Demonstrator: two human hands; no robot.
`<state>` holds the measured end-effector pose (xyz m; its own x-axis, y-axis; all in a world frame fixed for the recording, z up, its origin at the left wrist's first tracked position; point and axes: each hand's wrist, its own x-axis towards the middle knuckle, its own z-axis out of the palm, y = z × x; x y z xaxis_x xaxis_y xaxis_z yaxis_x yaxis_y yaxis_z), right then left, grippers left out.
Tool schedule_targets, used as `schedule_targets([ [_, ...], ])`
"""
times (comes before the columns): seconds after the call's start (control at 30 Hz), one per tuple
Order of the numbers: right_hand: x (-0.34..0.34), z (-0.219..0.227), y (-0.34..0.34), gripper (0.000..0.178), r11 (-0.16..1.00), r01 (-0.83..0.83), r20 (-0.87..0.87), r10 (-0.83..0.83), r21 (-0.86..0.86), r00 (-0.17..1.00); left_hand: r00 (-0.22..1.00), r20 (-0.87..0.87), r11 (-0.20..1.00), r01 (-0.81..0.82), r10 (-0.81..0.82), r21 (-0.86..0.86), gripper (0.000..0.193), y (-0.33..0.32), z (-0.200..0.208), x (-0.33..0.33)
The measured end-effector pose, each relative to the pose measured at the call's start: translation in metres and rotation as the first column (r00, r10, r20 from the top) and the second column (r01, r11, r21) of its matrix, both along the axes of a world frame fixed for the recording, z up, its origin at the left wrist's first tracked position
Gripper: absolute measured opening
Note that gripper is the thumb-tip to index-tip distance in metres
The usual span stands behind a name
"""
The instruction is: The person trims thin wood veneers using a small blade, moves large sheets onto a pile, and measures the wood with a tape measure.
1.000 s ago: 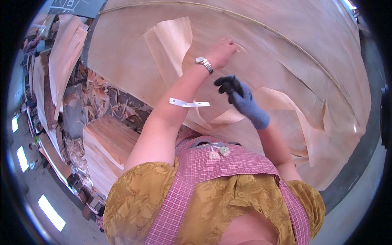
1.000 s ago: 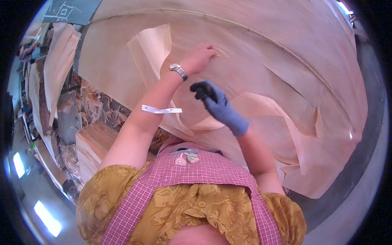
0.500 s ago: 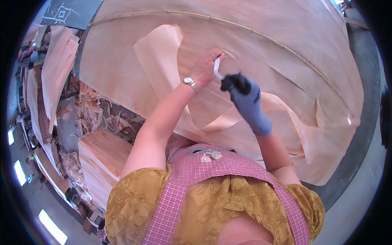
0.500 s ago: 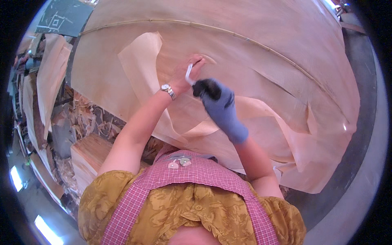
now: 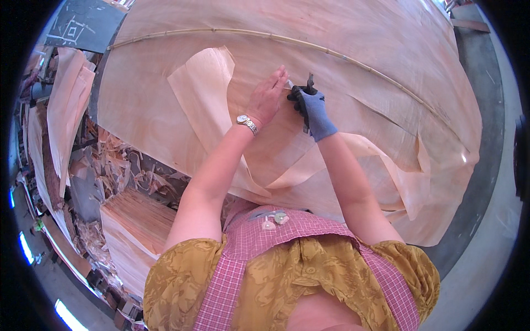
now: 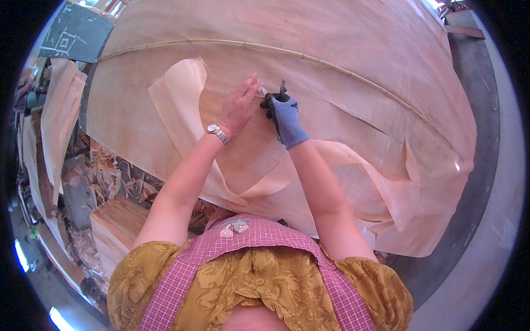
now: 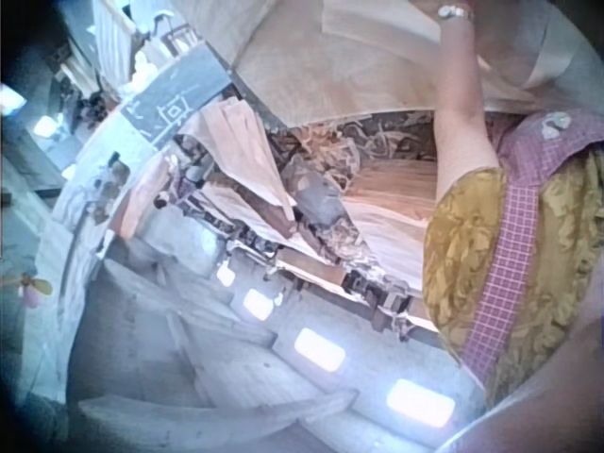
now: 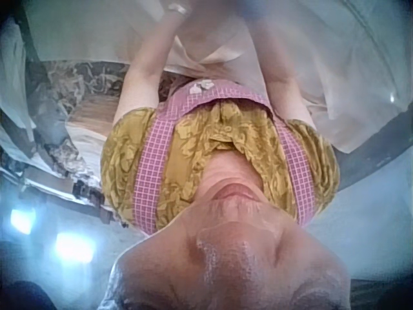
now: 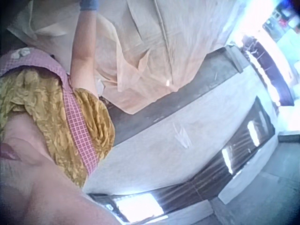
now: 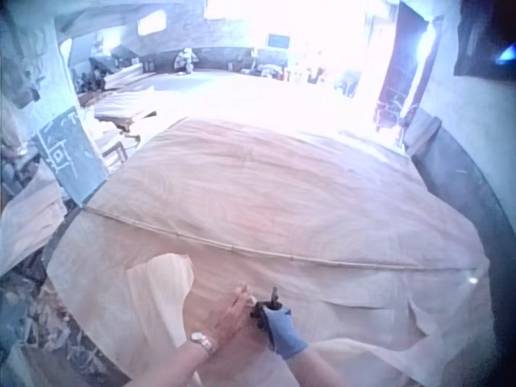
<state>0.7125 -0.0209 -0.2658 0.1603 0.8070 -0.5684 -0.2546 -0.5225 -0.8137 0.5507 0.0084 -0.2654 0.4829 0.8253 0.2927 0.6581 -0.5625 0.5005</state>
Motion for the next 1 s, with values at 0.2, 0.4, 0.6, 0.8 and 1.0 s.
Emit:
schedule_targets([
  [0.2,0.001,0.003,0.003,0.015,0.998,-0.013,0.008,0.013,-0.068,1.000,0.999,-0.023,0.998,-0.046,0.046,-0.035,0.053,-0.001,-0.011,0.000],
  [0.4,-0.011,-0.009,-0.012,0.009,0.979,0.109,0.016,-0.113,0.173,0.993,0.992,0.079,0.990,-0.085,0.094,-0.108,0.051,0.005,-0.006,0.000],
  [0.6,-0.013,-0.014,-0.011,0.009,0.987,0.050,0.097,-0.066,0.154,0.993,0.997,0.058,0.994,-0.051,0.057,-0.095,0.046,0.007,-0.004,-0.002],
  [0.8,-0.023,-0.001,-0.014,0.013,0.994,0.009,0.084,-0.018,0.109,0.996,0.996,0.071,0.985,-0.039,0.052,-0.168,0.040,0.014,-0.008,-0.003],
  [1.0,-0.038,0.001,-0.016,0.020,0.992,0.115,-0.180,-0.121,-0.044,0.976,0.994,0.106,0.975,0.025,-0.002,-0.219,0.040,0.028,-0.012,-0.007],
])
